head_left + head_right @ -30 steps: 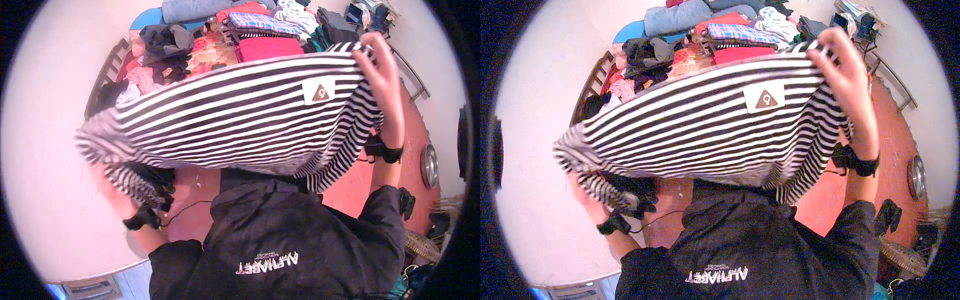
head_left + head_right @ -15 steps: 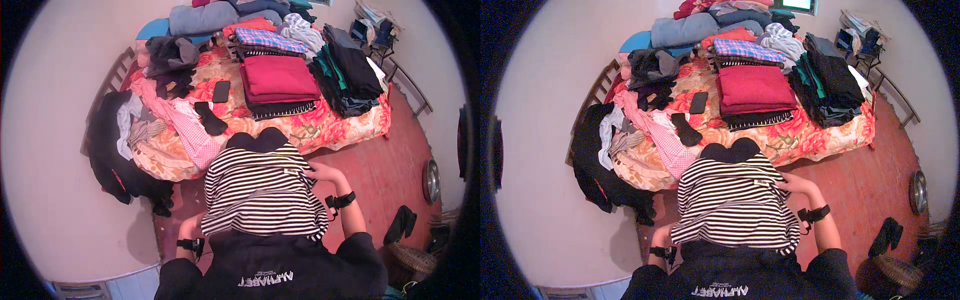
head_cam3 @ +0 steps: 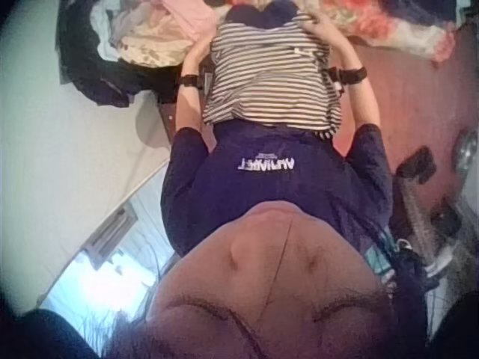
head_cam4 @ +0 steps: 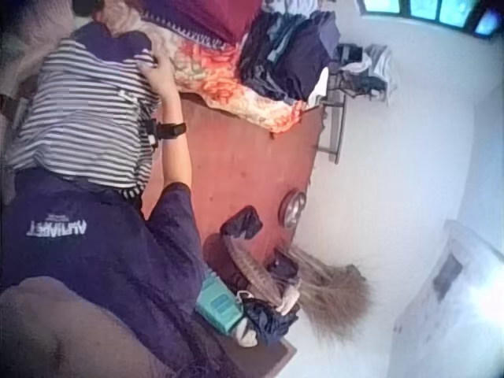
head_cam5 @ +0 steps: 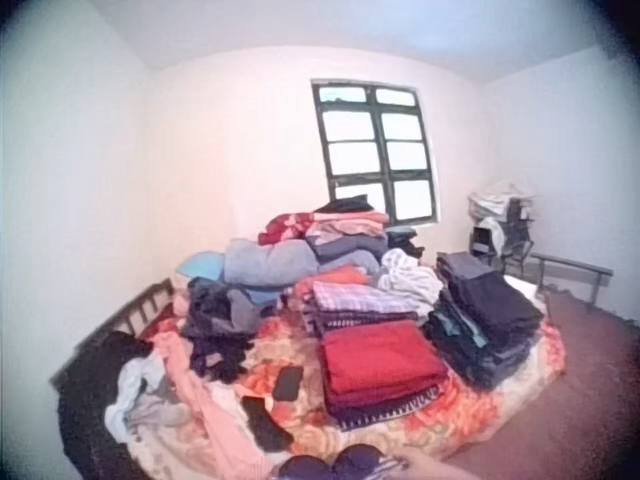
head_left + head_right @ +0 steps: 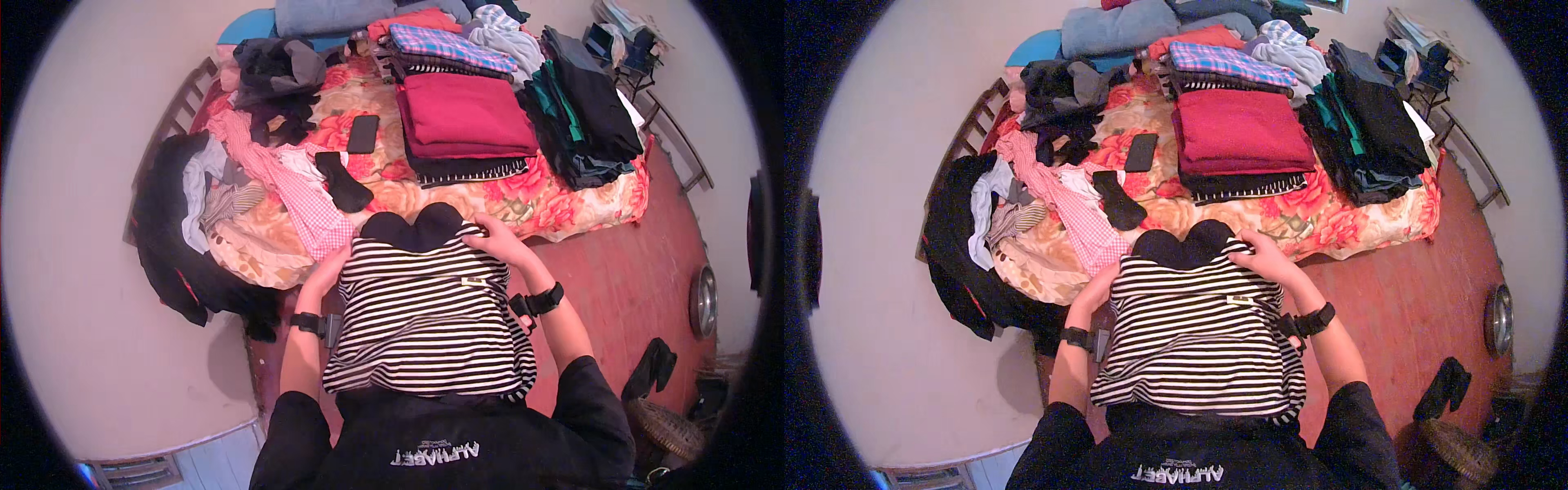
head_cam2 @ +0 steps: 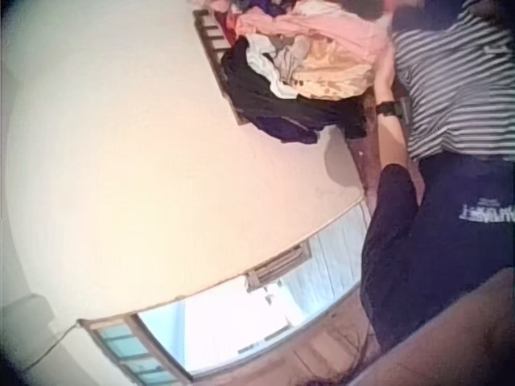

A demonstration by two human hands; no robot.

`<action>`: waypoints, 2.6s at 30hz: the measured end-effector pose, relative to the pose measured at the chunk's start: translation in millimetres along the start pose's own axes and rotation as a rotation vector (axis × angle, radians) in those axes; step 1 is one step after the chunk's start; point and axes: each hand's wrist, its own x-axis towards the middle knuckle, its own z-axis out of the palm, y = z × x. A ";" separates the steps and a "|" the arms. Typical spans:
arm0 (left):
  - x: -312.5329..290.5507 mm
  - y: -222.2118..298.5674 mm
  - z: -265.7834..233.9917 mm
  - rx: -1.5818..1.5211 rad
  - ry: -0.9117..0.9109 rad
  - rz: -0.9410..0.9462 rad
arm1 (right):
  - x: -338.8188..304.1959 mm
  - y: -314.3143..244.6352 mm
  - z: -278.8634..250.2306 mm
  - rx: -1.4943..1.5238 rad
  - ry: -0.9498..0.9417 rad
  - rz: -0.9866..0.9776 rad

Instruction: Folding a red hoodie and a striped shirt on a bed.

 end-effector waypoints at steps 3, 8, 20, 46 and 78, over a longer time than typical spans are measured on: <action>-19.5 40.1 22.0 0.288 0.042 0.160 | -7.8 -0.3 -0.5 0.273 0.046 -0.107; -77.6 115.5 29.4 0.510 -0.313 0.162 | -38.3 -56.4 -16.8 0.027 0.280 -0.312; -14.7 178.1 37.6 0.450 0.337 0.722 | 47.1 -52.6 -46.7 -0.319 0.567 -0.348; -31.0 -72.6 35.2 -0.456 0.401 -0.419 | -41.3 181.0 55.4 0.743 0.069 0.298; -126.5 24.1 -140.4 0.618 0.075 -0.322 | -29.0 100.4 -168.1 -0.128 -0.339 0.488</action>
